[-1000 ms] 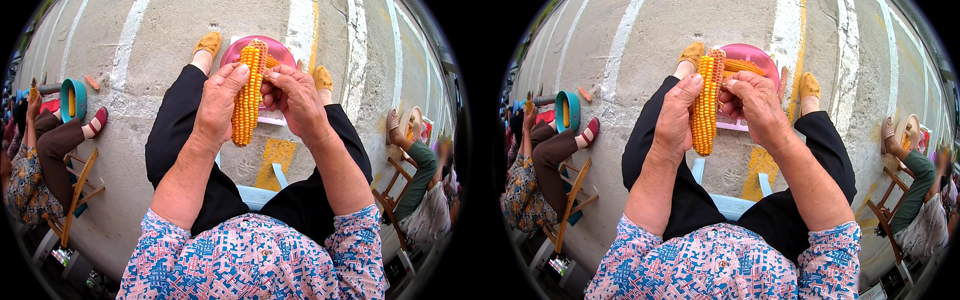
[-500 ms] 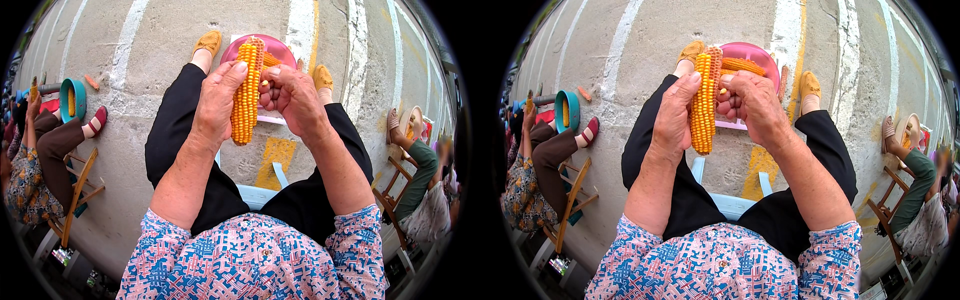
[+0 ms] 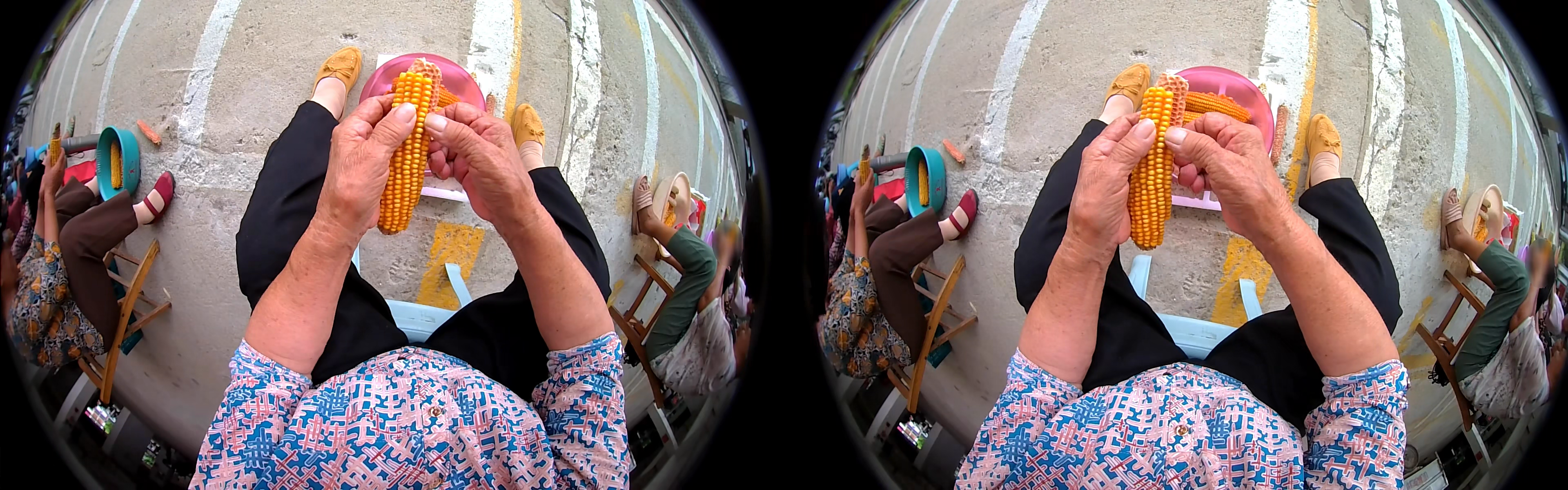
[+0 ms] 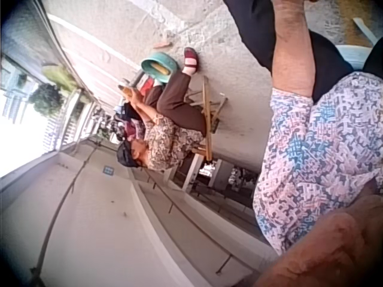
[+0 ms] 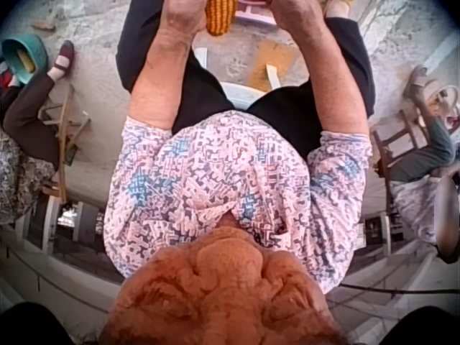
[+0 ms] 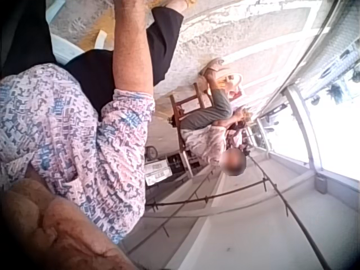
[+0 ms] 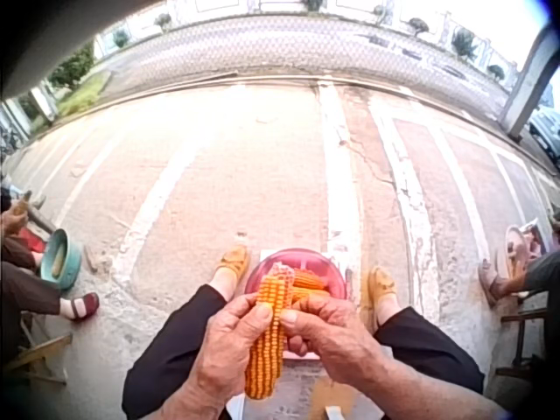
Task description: The person shells corn by hand, rubbing kernels off a cob and letting them fall into a bowl.
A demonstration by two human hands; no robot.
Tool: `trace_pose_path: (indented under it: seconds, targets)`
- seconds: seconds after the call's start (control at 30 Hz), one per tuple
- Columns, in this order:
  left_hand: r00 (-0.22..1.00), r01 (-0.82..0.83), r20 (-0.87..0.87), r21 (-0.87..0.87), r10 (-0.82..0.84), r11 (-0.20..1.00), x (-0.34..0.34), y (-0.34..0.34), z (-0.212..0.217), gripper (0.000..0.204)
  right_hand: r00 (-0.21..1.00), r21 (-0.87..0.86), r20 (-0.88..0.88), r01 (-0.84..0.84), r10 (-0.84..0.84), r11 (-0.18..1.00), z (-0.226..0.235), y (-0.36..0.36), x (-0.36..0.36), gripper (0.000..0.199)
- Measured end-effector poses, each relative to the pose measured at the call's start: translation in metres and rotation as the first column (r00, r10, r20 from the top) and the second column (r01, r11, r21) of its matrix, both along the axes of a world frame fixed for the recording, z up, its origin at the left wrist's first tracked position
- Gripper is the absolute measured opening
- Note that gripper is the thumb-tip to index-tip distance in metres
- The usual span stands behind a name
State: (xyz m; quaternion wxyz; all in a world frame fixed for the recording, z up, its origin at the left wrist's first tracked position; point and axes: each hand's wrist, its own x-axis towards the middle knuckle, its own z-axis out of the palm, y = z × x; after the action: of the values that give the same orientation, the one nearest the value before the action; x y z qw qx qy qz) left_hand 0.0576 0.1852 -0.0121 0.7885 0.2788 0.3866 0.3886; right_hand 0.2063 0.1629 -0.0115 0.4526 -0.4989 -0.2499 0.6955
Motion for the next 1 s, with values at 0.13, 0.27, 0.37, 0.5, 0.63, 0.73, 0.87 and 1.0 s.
trace_pose_path:
  seconds: [0.13,0.27,0.37,0.5,0.63,0.73,0.87,1.0]
  targets:
    - [1.0,-0.009,-0.024,0.001,0.009,1.0,0.0013,-0.0002,0.0008,0.03,1.0,-0.024,-0.019,0.004,-0.005,1.0,0.0019,0.0003,0.0002,0.019]
    - [1.0,0.011,-0.005,-0.012,-0.011,1.0,0.0014,-0.0003,0.0026,0.031,0.999,-0.03,-0.043,0.002,-0.003,1.0,-0.0008,0.0002,0.0019,0.017]
    - [1.0,0.012,0.028,-0.023,-0.011,1.0,0.0013,0.0001,0.0025,0.031,0.997,-0.044,-0.072,0.026,-0.029,0.999,-0.0008,0.0001,0.0007,0.016]
    - [0.999,0.006,0.046,-0.025,-0.005,1.0,0.0014,0.0001,0.0009,0.029,0.995,-0.061,-0.089,0.044,-0.049,0.997,-0.0003,0.0001,-0.0003,0.015]
    - [0.997,-0.046,0.063,-0.033,0.048,0.998,0.0044,-0.0004,0.0011,0.028,0.995,-0.069,-0.083,0.047,-0.053,0.997,0.0006,0.0003,-0.0019,0.017]
    - [0.998,-0.053,0.043,-0.045,0.055,0.998,0.0041,-0.0002,0.0028,0.029,0.992,-0.065,-0.113,0.052,-0.059,0.997,-0.0025,0.0002,-0.0007,0.021]
    - [0.998,-0.062,0.027,-0.048,0.064,0.997,0.0038,-0.0001,0.0021,0.028,0.998,-0.045,-0.061,0.013,-0.015,0.999,-0.002,0.001,-0.003,0.023]
    - [0.998,-0.053,0.028,-0.05,0.054,0.997,0.0023,0.0006,0.0002,0.028,1.0,-0.008,0.002,-0.01,0.01,1.0,-0.0038,0.001,-0.0039,0.021]
